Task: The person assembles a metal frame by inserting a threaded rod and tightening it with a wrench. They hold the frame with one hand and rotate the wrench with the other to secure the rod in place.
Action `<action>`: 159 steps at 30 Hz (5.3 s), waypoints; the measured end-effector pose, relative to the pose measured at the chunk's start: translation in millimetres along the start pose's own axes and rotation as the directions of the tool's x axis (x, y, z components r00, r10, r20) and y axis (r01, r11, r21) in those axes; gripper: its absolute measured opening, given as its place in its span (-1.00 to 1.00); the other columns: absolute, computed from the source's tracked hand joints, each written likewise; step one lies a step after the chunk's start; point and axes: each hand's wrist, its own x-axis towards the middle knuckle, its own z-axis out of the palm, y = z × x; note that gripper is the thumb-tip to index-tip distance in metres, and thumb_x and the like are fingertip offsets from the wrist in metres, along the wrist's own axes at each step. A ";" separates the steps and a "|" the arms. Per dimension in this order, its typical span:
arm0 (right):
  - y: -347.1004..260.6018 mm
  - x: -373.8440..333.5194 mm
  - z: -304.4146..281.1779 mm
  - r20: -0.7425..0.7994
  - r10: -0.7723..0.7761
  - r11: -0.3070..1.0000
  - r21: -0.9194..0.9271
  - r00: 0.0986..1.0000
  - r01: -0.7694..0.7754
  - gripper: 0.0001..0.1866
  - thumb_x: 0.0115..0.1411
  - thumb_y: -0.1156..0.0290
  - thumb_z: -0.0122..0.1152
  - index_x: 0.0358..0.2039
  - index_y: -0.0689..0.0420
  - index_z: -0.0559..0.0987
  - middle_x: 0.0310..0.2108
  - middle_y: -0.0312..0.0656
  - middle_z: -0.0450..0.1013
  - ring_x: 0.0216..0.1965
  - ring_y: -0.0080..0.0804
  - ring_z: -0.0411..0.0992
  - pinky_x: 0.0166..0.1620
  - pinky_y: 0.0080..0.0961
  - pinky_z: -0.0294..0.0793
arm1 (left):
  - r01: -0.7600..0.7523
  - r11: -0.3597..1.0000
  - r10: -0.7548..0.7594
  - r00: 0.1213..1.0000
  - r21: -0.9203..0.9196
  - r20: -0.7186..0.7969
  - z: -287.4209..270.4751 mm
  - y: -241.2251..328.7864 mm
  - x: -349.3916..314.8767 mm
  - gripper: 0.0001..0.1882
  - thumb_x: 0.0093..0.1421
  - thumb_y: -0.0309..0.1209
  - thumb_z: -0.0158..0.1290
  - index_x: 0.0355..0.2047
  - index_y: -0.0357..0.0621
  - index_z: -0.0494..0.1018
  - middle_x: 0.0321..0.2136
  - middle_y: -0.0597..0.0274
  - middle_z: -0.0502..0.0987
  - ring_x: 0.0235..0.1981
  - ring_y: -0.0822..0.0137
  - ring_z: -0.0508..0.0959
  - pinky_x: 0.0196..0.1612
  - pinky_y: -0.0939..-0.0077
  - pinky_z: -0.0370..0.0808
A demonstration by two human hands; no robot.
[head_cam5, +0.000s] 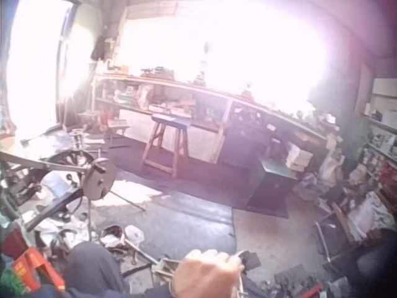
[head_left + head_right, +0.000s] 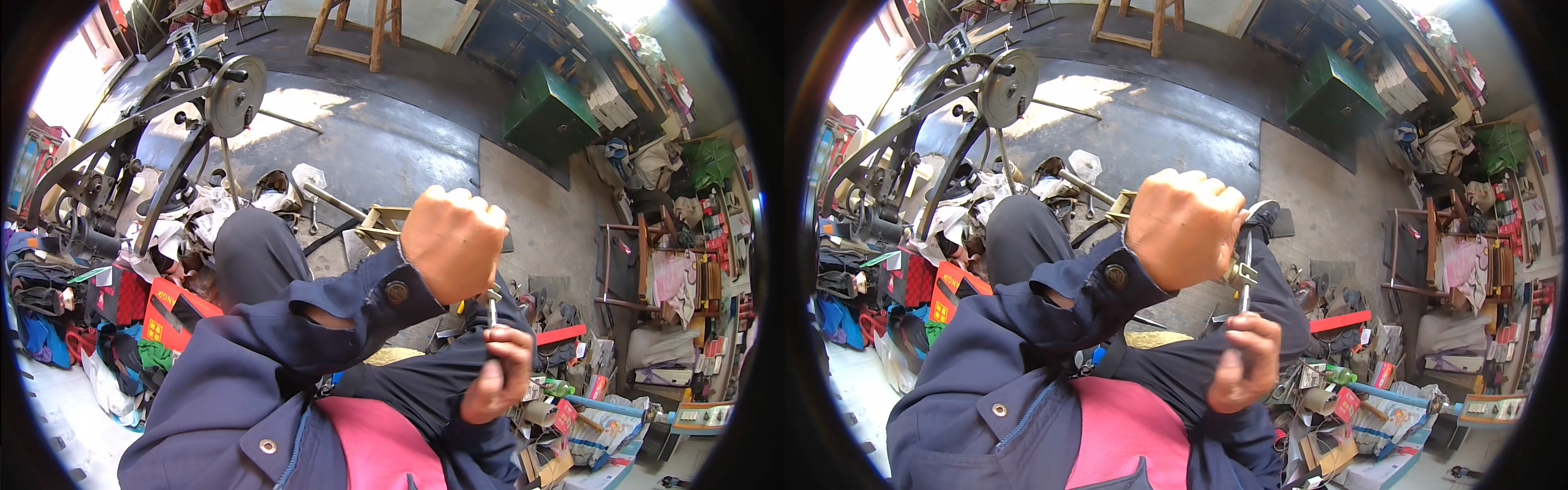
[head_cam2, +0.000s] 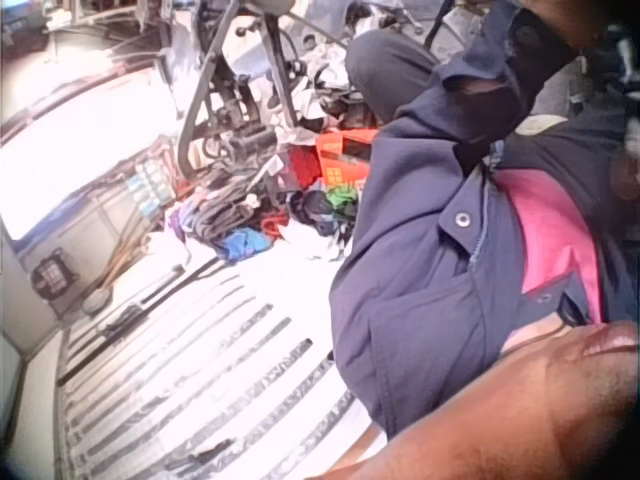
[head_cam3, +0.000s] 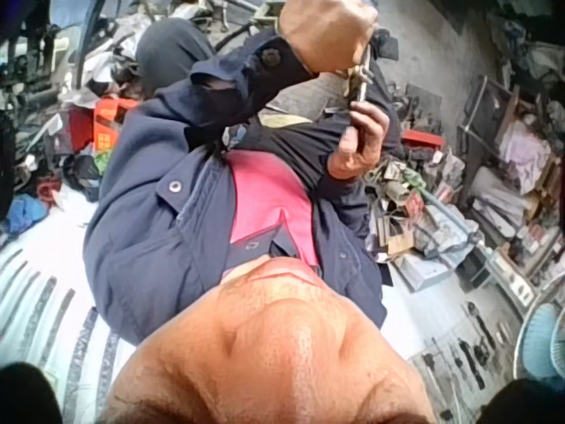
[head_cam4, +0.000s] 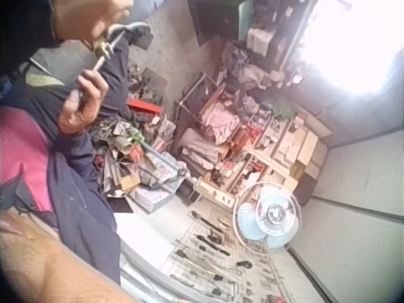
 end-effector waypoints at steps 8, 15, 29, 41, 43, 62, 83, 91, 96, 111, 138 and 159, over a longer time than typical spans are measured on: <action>87.0 -103.7 14.4 0.115 0.648 0.694 0.318 0.753 -0.646 -0.42 0.46 0.45 0.20 0.37 0.32 0.21 0.26 0.11 0.37 0.05 -0.25 0.57 -0.15 -0.37 0.68 | 0.006 1.000 -0.005 0.999 0.024 -0.040 -16.2 -7.8 -8.3 -0.83 0.20 -0.31 0.24 -0.48 -0.08 0.55 -0.54 0.19 0.55 -0.44 0.07 0.62 -0.34 0.17 0.52; 201.7 -19.7 16.3 0.238 0.861 0.193 0.664 0.449 -0.723 -0.65 0.54 0.26 0.00 0.14 0.23 0.51 -0.12 -0.20 0.58 -0.22 -0.42 0.59 -0.18 -0.43 0.62 | -0.032 0.999 0.033 0.999 0.036 -0.035 -18.3 -1.6 -15.8 -0.86 0.16 -0.33 0.26 -0.44 -0.04 0.54 -0.52 0.23 0.53 -0.44 0.13 0.60 -0.35 0.24 0.47; 21.2 137.3 -22.9 0.365 0.204 0.811 0.456 0.909 -0.365 -0.61 0.49 0.24 0.02 -0.01 0.35 0.59 -0.49 -0.15 0.46 -0.56 -0.44 0.38 -0.37 -0.43 0.42 | 0.014 1.000 -0.014 1.000 0.010 -0.028 -8.7 -4.2 -7.9 -0.86 0.20 -0.33 0.23 -0.46 -0.08 0.56 -0.53 0.16 0.56 -0.43 0.09 0.62 -0.32 0.20 0.50; 40.8 -75.3 11.2 0.044 0.255 0.963 0.079 0.966 -0.257 -0.28 0.14 0.72 0.11 0.36 0.27 0.27 0.46 0.05 0.06 0.37 -0.13 0.28 0.27 -0.23 0.44 | 0.018 1.000 -0.017 1.000 0.011 -0.025 -9.3 -7.0 -5.6 -0.84 0.20 -0.31 0.24 -0.47 -0.06 0.56 -0.53 0.17 0.57 -0.43 0.07 0.63 -0.35 0.19 0.53; 65.6 -91.4 14.9 0.094 0.352 0.917 0.164 0.931 -0.364 -0.27 0.28 0.78 0.07 0.43 0.11 0.17 0.40 0.09 0.18 0.19 -0.27 0.44 -0.04 -0.44 0.61 | 0.008 1.000 -0.008 1.000 0.016 -0.012 -10.6 -8.1 -6.2 -0.84 0.20 -0.30 0.24 -0.46 -0.07 0.56 -0.53 0.17 0.57 -0.44 0.07 0.63 -0.35 0.19 0.53; 214.4 126.1 1.9 0.376 0.593 0.420 0.610 0.713 -0.671 -0.53 0.26 0.61 -0.04 0.20 0.29 0.46 0.02 0.15 0.56 -0.02 -0.07 0.61 0.05 -0.30 0.69 | 0.002 0.999 -0.001 0.999 0.040 -0.032 -11.1 -5.0 -10.0 -0.84 0.20 -0.33 0.23 -0.47 -0.07 0.53 -0.54 0.17 0.55 -0.46 0.09 0.61 -0.37 0.19 0.50; 19.2 -49.8 -2.8 -0.001 0.008 0.990 -0.139 1.000 -0.008 -0.53 0.36 0.26 0.17 0.17 0.29 0.47 0.27 0.15 0.28 0.20 -0.05 0.44 0.23 -0.15 0.47 | 0.008 1.000 -0.008 1.000 0.018 0.001 -0.7 -0.7 -3.1 -0.85 0.19 -0.32 0.23 -0.47 -0.07 0.55 -0.53 0.17 0.57 -0.43 0.08 0.62 -0.33 0.17 0.51; 76.7 -100.2 0.4 0.239 0.601 0.669 0.372 0.763 -0.643 -0.44 0.56 0.37 0.02 0.46 0.20 0.13 -0.03 0.08 0.51 -0.44 -0.41 0.53 -0.28 -0.42 0.64 | 0.048 0.994 -0.043 0.998 0.101 -0.051 -17.1 -12.1 -6.8 -0.83 0.22 -0.31 0.23 -0.45 -0.08 0.55 -0.54 0.17 0.57 -0.46 0.04 0.61 -0.37 0.16 0.51; 175.4 -54.7 15.4 0.286 0.701 0.524 0.416 0.654 -0.743 -0.49 0.52 0.42 0.05 0.41 0.18 0.22 -0.20 -0.04 0.58 -0.35 -0.41 0.57 -0.28 -0.43 0.63 | -0.016 0.999 0.018 0.999 0.051 -0.046 -13.8 -6.6 -10.7 -0.84 0.20 -0.31 0.24 -0.45 -0.06 0.53 -0.56 0.19 0.53 -0.47 0.06 0.60 -0.38 0.18 0.50; 54.9 153.5 -16.3 0.203 0.297 0.706 0.610 0.933 -0.358 -0.48 0.57 0.09 -0.08 -0.20 0.32 0.63 -0.45 -0.12 0.46 -0.54 -0.43 0.36 -0.39 -0.39 0.41 | 0.001 0.999 -0.001 1.000 0.042 0.002 -2.3 -0.4 -4.1 -0.84 0.20 -0.32 0.24 -0.46 -0.09 0.57 -0.53 0.16 0.58 -0.43 0.06 0.63 -0.34 0.17 0.52; 218.8 98.6 3.9 0.344 0.665 0.431 0.548 0.663 -0.717 -0.61 0.42 0.53 -0.08 0.19 0.35 0.50 -0.03 -0.04 0.56 -0.07 -0.40 0.58 -0.04 -0.40 0.66 | -0.014 1.000 0.014 0.999 0.023 0.033 7.0 -1.5 -6.6 -0.83 0.19 -0.29 0.23 -0.46 -0.07 0.55 -0.50 0.17 0.60 -0.41 0.13 0.63 -0.31 0.24 0.45; 27.4 -77.9 -4.8 -0.022 0.424 0.898 0.140 0.905 -0.417 -0.43 0.26 0.52 0.13 0.30 0.25 0.33 0.32 0.11 0.32 0.16 -0.16 0.47 0.02 -0.28 0.65 | -0.033 0.999 0.036 0.994 -0.037 0.099 17.8 2.5 -4.2 -0.90 -0.03 -0.36 0.22 -0.50 -0.07 0.58 -0.49 0.17 0.62 -0.37 0.14 0.65 -0.27 0.23 0.49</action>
